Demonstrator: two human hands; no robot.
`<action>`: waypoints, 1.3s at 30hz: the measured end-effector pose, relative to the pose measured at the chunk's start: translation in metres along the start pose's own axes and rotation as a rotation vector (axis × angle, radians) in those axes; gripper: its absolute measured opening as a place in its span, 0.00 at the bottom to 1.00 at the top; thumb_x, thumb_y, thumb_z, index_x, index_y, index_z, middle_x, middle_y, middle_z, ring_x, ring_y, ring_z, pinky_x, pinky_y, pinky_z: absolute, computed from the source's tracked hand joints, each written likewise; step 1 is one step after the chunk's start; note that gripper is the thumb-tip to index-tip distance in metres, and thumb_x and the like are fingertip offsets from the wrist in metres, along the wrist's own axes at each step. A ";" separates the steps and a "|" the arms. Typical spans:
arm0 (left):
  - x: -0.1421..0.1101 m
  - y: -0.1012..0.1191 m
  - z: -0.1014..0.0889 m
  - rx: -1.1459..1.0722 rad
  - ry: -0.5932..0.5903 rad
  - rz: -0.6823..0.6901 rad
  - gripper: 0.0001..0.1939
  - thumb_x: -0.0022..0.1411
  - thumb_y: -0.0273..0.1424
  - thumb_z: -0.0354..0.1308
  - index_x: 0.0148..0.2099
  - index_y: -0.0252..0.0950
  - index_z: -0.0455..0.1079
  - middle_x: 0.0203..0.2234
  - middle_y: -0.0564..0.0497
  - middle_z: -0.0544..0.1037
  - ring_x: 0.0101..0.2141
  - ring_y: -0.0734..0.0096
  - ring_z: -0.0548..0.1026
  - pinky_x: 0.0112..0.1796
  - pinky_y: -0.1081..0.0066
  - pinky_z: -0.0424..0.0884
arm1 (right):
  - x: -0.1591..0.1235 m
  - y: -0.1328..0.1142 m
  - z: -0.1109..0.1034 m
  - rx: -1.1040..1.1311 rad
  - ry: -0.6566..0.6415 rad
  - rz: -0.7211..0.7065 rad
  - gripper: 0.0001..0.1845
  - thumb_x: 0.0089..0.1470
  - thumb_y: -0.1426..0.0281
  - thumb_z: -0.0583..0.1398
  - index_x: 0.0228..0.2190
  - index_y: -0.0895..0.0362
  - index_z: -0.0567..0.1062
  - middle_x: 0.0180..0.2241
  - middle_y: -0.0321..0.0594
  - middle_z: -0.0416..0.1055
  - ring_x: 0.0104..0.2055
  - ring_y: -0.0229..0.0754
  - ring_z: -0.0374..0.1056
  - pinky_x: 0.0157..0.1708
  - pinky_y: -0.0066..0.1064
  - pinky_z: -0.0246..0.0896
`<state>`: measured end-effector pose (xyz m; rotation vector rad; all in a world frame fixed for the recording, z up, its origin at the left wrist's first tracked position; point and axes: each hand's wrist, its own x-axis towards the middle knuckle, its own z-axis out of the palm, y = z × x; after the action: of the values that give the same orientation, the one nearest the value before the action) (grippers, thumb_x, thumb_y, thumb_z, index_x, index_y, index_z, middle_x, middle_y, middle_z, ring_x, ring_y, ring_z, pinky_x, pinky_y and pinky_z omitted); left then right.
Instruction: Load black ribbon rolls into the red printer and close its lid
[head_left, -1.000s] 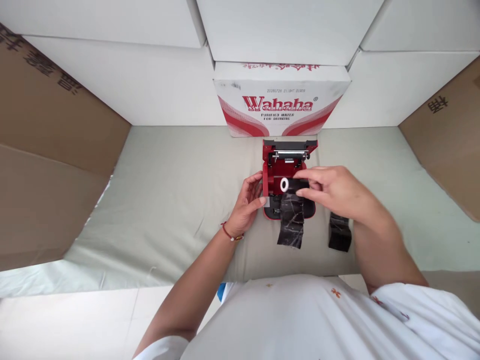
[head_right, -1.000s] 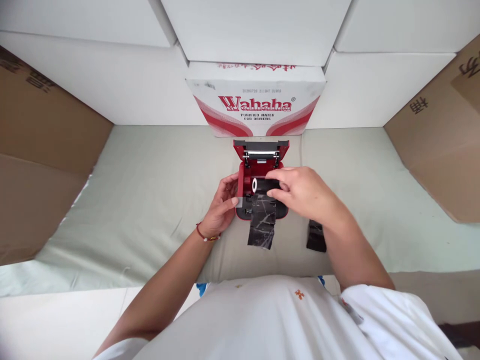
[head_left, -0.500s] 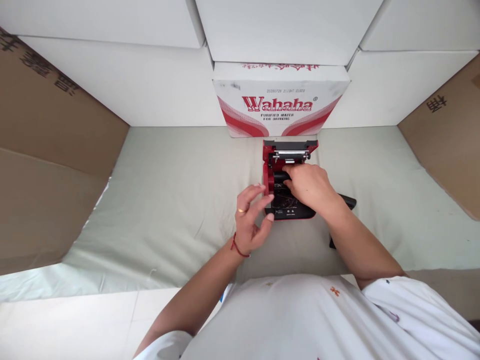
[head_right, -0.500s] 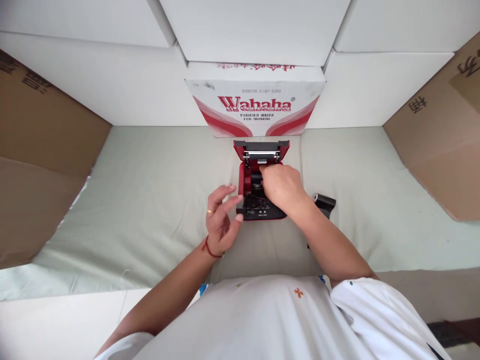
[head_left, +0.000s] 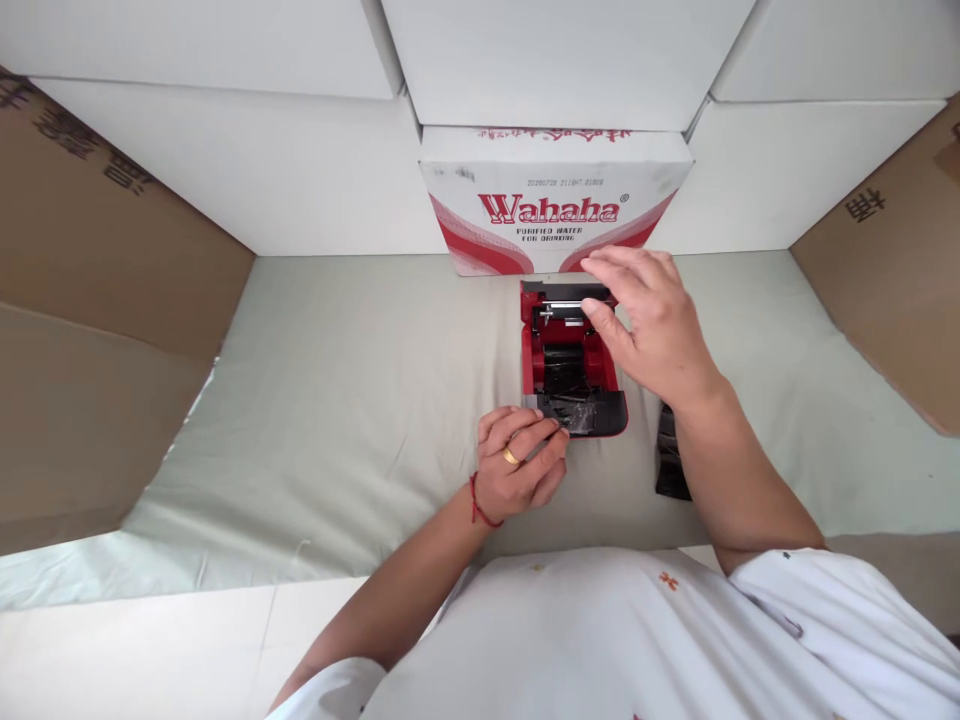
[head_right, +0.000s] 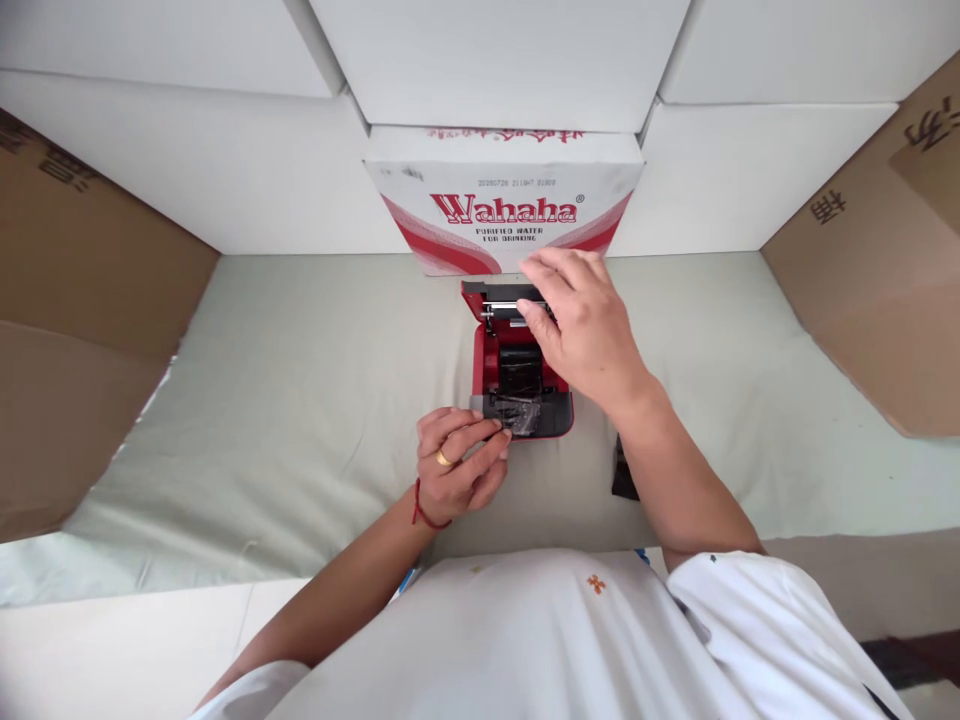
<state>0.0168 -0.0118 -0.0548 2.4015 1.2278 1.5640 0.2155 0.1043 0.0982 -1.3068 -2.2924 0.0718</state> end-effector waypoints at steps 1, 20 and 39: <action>0.000 0.002 0.001 0.005 0.001 0.015 0.20 0.61 0.32 0.65 0.55 0.56 0.79 0.43 0.52 0.86 0.46 0.53 0.78 0.55 0.48 0.71 | 0.001 0.004 0.005 -0.004 -0.030 -0.024 0.25 0.74 0.61 0.51 0.64 0.57 0.74 0.64 0.50 0.72 0.68 0.54 0.63 0.69 0.49 0.57; 0.011 0.039 0.012 0.143 -0.065 -0.078 0.29 0.67 0.27 0.65 0.64 0.63 0.74 0.46 0.49 0.79 0.51 0.55 0.72 0.66 0.49 0.55 | -0.069 -0.019 0.013 -0.047 -0.307 -0.099 0.26 0.65 0.83 0.51 0.58 0.62 0.78 0.57 0.49 0.78 0.56 0.50 0.69 0.46 0.41 0.73; 0.036 0.009 -0.007 -0.370 0.114 -0.682 0.14 0.71 0.32 0.59 0.57 0.44 0.74 0.47 0.48 0.74 0.49 0.63 0.73 0.54 0.61 0.72 | -0.106 -0.031 0.026 0.181 0.021 -0.316 0.23 0.63 0.88 0.54 0.50 0.63 0.82 0.47 0.46 0.81 0.52 0.46 0.72 0.50 0.35 0.77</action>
<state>0.0232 0.0019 -0.0202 1.4663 1.4101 1.5266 0.2232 0.0055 0.0424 -0.8426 -2.3827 0.1528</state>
